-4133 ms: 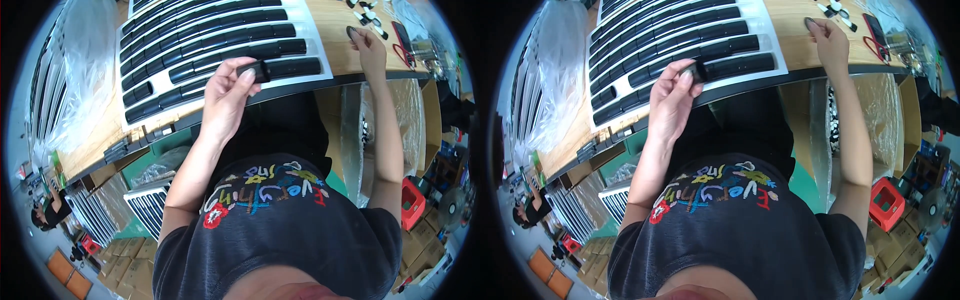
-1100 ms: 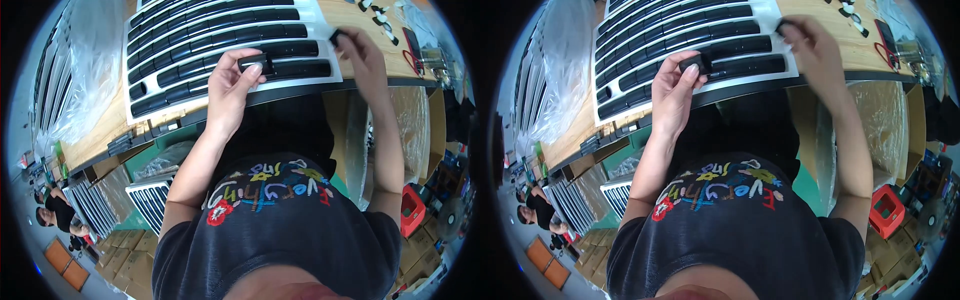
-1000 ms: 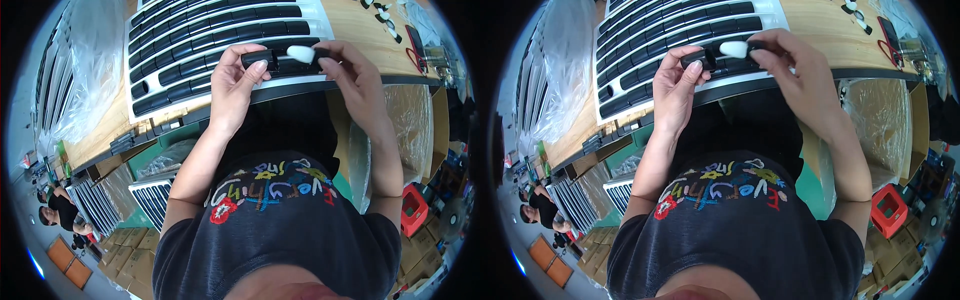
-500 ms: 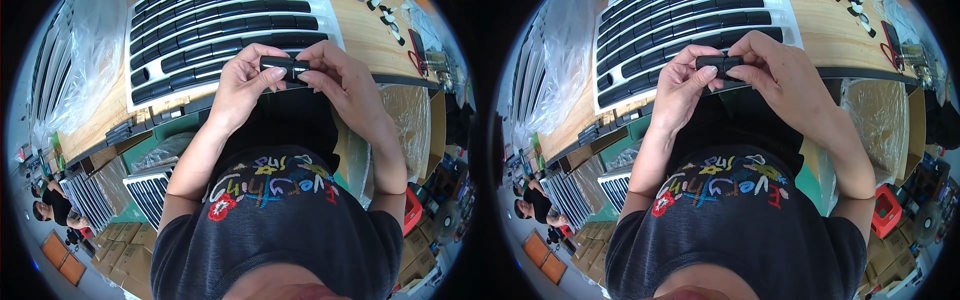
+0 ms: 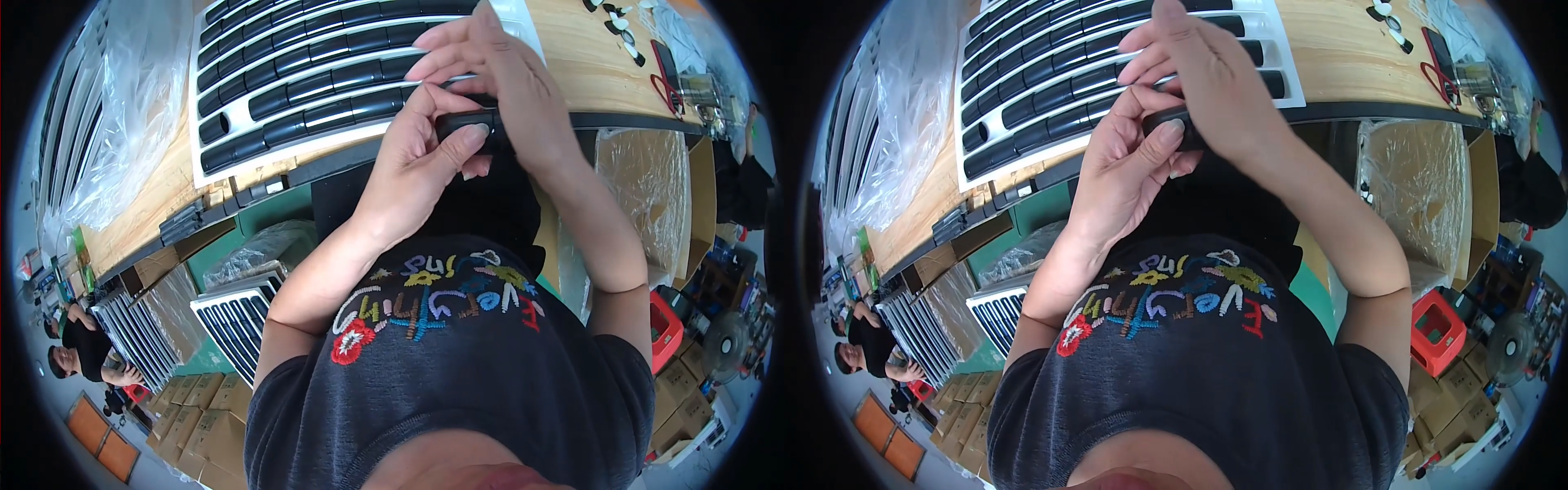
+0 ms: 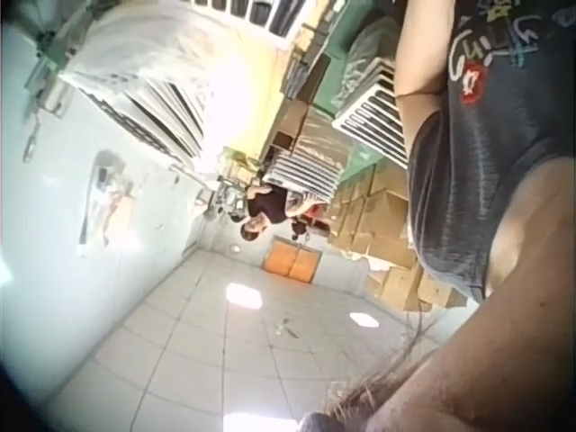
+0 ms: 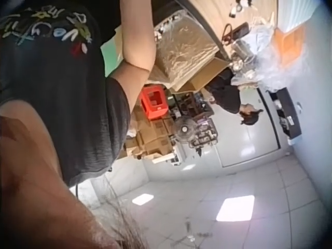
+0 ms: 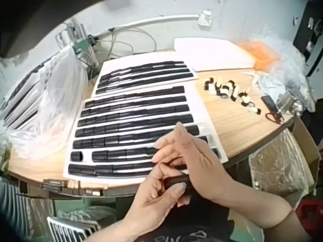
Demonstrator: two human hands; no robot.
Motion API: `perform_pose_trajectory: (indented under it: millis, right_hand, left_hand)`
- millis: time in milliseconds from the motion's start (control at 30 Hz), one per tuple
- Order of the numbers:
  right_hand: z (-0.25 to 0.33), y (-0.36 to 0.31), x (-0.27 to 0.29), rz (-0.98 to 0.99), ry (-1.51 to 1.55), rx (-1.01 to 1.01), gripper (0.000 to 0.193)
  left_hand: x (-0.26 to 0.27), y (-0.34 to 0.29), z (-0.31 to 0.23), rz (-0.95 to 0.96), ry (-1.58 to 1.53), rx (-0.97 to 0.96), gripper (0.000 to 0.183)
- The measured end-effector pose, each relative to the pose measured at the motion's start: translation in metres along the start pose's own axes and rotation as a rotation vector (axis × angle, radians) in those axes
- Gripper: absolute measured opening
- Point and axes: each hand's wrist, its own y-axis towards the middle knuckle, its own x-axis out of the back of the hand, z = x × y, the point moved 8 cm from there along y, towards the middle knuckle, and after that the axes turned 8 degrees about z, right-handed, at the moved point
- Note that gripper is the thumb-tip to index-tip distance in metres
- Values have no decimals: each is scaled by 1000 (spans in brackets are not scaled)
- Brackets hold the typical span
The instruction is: Manually placing black cylindrical components into white molded trays on an assembly table.
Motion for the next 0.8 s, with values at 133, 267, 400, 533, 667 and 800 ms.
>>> perform_pose_trajectory:
  millis: [133, 267, 400, 533, 667, 800]
  right_hand:
    - [-27, -16, -16, -116, 179, -669, 64]
    - [-31, -19, -28, -76, 309, -682, 65]
    - [-48, -34, -18, -155, 107, -667, 61]
    - [-17, -51, -5, -242, -232, -656, 25]
    - [-23, -72, 3, -277, -3, -795, 18]
    - [-33, -101, 107, -475, -471, -784, 24]
  left_hand:
    - [-6, -10, 4, 25, -88, 1, 18]
    - [-13, -23, -7, 4, -17, -181, 17]
    - [4, -17, 7, -132, 28, -14, 17]
    - [34, -5, -8, -104, 177, -148, 19]
    - [59, -26, -53, -123, 876, -100, 15]
    - [149, -66, -142, -298, 1928, -265, 32]
